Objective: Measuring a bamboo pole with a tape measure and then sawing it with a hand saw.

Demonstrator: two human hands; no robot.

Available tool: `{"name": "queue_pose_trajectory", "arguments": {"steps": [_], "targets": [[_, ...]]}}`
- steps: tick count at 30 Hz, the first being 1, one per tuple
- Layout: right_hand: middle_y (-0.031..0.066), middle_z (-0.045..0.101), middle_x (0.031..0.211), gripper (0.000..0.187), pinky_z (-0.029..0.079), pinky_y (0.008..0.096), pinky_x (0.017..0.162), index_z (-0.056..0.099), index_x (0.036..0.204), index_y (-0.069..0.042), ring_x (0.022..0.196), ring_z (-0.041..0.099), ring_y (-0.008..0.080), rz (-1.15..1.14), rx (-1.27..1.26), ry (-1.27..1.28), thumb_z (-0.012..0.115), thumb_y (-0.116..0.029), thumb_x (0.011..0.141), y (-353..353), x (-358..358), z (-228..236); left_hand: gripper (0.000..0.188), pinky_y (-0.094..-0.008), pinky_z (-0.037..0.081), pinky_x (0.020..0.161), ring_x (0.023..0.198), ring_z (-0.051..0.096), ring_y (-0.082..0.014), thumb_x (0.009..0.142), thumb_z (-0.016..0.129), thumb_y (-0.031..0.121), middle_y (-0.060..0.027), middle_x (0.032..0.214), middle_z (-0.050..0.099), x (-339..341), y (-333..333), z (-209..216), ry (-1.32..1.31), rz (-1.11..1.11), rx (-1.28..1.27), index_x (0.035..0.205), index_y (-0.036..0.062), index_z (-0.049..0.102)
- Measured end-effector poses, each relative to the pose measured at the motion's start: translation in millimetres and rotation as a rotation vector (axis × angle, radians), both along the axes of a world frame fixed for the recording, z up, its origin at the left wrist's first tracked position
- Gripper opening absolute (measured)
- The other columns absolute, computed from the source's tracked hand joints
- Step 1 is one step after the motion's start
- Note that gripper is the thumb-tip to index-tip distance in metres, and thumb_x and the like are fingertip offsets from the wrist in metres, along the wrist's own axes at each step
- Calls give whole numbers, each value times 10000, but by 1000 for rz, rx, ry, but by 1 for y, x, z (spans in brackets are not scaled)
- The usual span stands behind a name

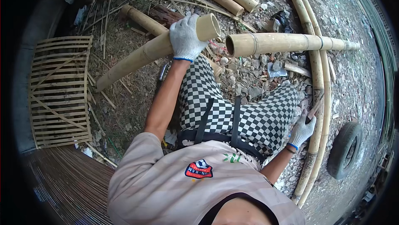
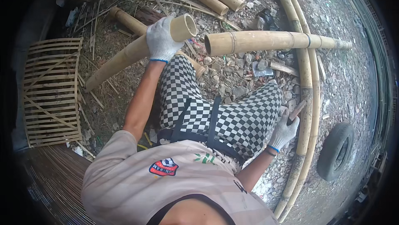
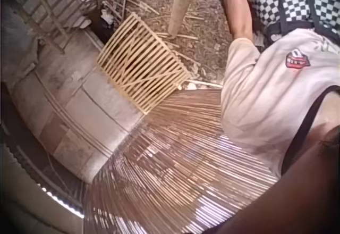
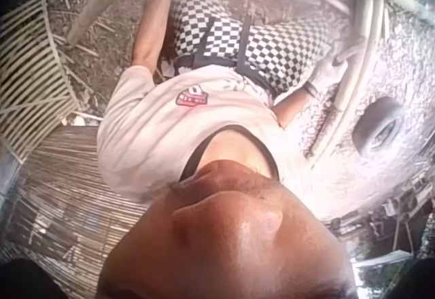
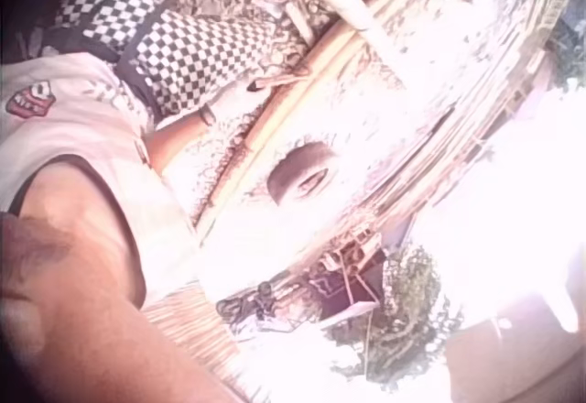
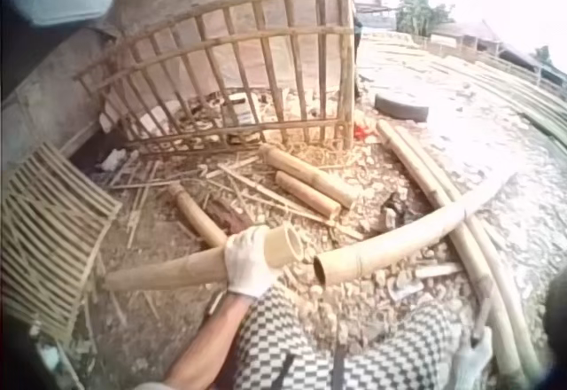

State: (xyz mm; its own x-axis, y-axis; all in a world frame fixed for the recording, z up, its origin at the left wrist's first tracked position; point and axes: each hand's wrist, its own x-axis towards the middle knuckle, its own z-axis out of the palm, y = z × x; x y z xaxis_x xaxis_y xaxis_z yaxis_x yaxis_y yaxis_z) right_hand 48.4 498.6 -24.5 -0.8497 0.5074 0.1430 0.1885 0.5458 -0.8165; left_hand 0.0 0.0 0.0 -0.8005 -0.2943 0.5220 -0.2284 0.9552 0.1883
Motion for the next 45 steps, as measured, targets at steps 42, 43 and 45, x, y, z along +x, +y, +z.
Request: {"name": "queue_pose_trajectory", "arguments": {"steps": [42, 43, 45], "targets": [[-27, 576, 782, 188, 416, 245, 673, 630, 871, 1, 744, 476, 53, 1095, -491, -251, 663, -125, 1007, -254, 35, 36, 1102, -539, 337, 1181, 1422, 440, -331, 798, 693, 775, -155, 1550, 442, 282, -69, -121, 1288, 1118, 2024, 1554, 39, 374], [-20, 585, 775, 169, 433, 245, 667, 627, 870, -5, 737, 493, 53, 1103, -503, -222, 689, -111, 986, -255, 35, 37, 1102, -539, 337, 1181, 1422, 440, -331, 798, 693, 775, -155, 1550, 442, 278, -66, -126, 1289, 1116, 2029, 1554, 39, 374], [-21, 577, 765, 176, 441, 247, 662, 615, 855, -9, 726, 503, 54, 1095, -504, -256, 733, -96, 951, -254, 42, 51, 1039, -561, 340, 1185, 1408, 470, -353, 828, 653, 781, -141, 1517, 501, 266, -52, -135, 1331, 426, 2280, 1550, 81, 393]]}}
